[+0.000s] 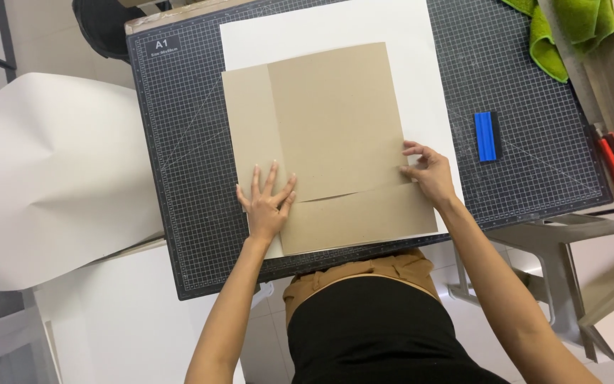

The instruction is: The person arranges cardboard panels on a white base sheet and then uses a small roller to apply a white adhesive or paint across the surface.

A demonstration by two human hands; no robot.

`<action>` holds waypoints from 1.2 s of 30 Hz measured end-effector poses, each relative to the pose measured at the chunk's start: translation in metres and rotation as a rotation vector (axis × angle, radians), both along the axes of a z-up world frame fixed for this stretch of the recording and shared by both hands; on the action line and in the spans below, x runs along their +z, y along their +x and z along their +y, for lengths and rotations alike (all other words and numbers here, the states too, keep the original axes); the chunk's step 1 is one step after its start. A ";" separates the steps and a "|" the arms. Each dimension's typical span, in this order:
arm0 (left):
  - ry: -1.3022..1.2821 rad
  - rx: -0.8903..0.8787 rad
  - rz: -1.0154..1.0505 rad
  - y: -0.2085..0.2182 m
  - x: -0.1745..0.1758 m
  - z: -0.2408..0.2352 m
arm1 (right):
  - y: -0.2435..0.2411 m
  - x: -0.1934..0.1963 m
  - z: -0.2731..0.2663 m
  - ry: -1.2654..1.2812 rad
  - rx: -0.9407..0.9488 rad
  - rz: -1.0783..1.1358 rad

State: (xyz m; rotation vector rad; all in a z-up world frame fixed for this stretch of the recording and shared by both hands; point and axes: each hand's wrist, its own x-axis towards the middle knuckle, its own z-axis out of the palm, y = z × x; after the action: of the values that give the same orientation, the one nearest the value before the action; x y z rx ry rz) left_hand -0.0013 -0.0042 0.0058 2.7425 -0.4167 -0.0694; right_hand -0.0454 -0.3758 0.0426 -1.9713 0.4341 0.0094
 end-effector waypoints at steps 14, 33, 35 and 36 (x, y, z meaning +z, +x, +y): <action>-0.012 -0.007 -0.002 0.000 0.004 0.001 | -0.009 -0.003 0.000 0.009 -0.019 -0.051; -0.024 -0.018 -0.015 0.001 0.001 0.001 | -0.010 0.001 0.002 -0.045 -0.005 -0.077; -0.025 -0.017 -0.012 0.001 0.001 0.001 | -0.010 0.000 0.002 -0.046 -0.005 -0.079; -0.027 -0.017 -0.009 0.001 0.001 0.001 | -0.010 0.000 0.002 -0.048 -0.006 -0.079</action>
State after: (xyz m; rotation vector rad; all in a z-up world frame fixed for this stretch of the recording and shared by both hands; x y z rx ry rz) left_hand -0.0005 -0.0035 0.0069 2.7140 -0.4401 -0.0550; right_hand -0.0559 -0.3740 0.0422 -2.0097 0.3919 -0.0836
